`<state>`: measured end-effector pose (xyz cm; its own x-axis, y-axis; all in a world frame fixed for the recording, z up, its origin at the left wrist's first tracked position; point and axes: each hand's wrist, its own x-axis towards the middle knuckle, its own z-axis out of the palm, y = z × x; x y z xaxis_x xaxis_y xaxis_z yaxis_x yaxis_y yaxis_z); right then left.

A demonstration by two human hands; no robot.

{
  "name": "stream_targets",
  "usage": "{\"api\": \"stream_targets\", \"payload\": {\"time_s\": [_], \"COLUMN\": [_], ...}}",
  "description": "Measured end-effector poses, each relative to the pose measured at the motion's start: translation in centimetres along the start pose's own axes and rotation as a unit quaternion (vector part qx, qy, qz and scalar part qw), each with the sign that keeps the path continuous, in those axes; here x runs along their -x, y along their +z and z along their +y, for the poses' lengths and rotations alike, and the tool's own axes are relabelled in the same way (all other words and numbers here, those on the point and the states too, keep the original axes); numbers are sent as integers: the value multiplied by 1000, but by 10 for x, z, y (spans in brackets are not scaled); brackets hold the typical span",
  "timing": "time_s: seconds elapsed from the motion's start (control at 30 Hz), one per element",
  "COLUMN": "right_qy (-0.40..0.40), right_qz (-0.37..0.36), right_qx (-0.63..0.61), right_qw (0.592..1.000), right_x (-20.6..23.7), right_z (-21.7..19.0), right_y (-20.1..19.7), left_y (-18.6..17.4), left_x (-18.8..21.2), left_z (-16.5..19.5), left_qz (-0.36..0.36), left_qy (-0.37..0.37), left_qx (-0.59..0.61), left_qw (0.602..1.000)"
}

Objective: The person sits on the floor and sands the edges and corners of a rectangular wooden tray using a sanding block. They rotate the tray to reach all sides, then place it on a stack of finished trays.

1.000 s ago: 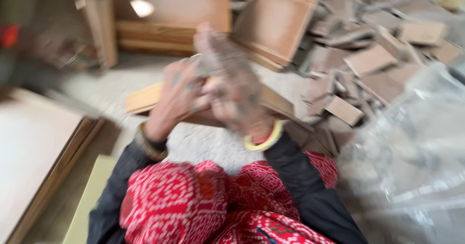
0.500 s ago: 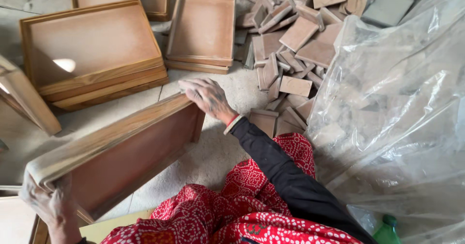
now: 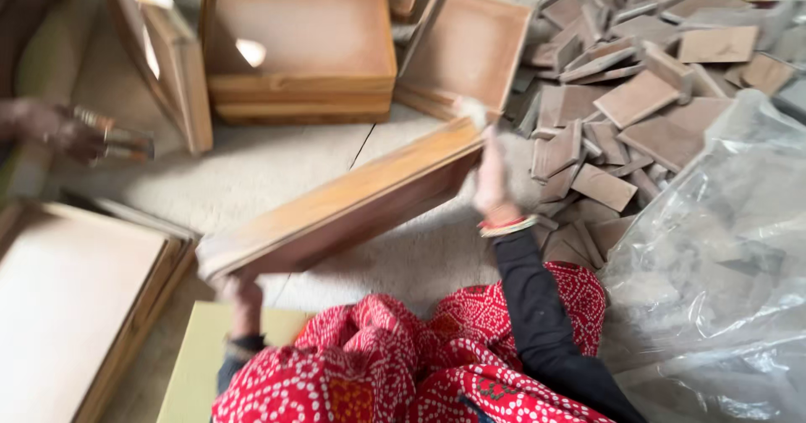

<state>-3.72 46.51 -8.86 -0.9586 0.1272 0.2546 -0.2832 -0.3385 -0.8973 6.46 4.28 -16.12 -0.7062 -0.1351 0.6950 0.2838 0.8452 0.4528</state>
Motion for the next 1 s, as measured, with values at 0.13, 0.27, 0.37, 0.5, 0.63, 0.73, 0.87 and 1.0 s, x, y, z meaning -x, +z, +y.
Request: {"api": "stream_targets", "payload": {"time_s": [0.13,0.27,0.37,0.5,0.63,0.73,0.87,1.0], "right_qy": [-112,-150,-182,-161,-288,-288,-270,-242], "right_qz": [-75,-83,-106,-223,-205,-208,-219,-236], "right_qx": [279,310,328,182,462,460,503,492], "right_qw": [951,935,921,944,813,814,792,802], "right_x": [4,17,21,40,65,66,58,60], "right_z": [-79,-105,-118,-121,-115,-111,-115,-125], "right_y": [25,60,94,159,189,180,157,163], "left_y": [22,-45,-102,-92,-63,-71,-79,-53], "left_x": [-10,-56,-104,-147,-150,-150,-162,-164], "left_z": [13,30,66,138,167,149,123,130], "left_qz": [-196,-155,-211,-272,-201,-192,-123,-142], "left_qy": [-330,-109,-26,77,77,108,162,159], "left_qx": [347,375,257,239,173,180,229,212], "left_qw": [856,907,943,929,961,959,952,954]}}
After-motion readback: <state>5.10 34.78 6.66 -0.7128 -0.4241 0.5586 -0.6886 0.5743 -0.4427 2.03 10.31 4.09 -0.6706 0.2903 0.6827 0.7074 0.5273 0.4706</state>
